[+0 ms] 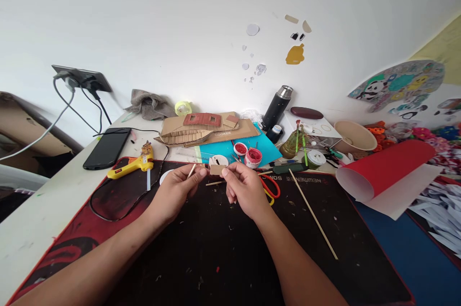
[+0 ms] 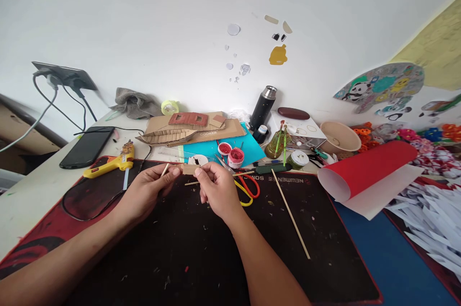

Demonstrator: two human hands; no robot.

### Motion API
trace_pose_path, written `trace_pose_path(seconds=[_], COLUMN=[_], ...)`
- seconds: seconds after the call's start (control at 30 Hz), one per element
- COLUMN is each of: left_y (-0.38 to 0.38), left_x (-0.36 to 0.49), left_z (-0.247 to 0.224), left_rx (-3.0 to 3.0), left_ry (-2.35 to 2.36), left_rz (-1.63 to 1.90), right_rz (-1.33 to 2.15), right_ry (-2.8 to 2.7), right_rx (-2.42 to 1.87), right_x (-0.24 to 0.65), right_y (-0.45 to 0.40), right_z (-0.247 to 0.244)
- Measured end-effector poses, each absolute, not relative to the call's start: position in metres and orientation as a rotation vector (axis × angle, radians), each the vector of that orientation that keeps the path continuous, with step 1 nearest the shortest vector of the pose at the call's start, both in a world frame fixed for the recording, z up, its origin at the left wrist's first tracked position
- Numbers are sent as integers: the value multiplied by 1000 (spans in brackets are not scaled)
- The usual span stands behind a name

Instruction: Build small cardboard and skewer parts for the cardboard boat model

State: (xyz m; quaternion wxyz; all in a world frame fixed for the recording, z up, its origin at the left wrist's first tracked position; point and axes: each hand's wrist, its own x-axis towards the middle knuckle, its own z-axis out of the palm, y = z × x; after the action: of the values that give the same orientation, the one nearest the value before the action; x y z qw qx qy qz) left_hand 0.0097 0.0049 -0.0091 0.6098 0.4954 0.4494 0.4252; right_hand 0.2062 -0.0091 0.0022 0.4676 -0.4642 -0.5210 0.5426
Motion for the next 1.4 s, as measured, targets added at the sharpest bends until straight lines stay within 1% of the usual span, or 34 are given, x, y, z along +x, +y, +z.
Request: trace_pose_path(seconds=[0.27, 0.6, 0.8, 1.0, 1.13, 1.23, 1.4], left_y=[5, 6, 5, 2, 5, 15, 30], left_x=[8, 8, 8, 12, 8, -3, -28], left_z=[-7, -4, -6, -3, 1, 8, 15], left_rx=[1209, 1216, 1215, 1280, 1287, 1473, 2062], left_ry=[1026, 1085, 1074, 1058, 1144, 1244, 1305], left_rz=[901, 996, 977, 922, 1016, 1008, 631], right_rz=[1378, 1435, 1514, 1439, 1395, 1364, 1357], right_ry=[-1388, -1357, -1343, -1409, -1346, -1263, -1207], right_rx=[-1191, -1186, -1152, -1192, -1198, -1163, -1112], right_x=[204, 206, 204, 204, 206, 208, 210], right_y=[-11, -9, -10, -11, -10, -8, -6], right_z=[2, 2, 1, -1, 0, 1, 2])
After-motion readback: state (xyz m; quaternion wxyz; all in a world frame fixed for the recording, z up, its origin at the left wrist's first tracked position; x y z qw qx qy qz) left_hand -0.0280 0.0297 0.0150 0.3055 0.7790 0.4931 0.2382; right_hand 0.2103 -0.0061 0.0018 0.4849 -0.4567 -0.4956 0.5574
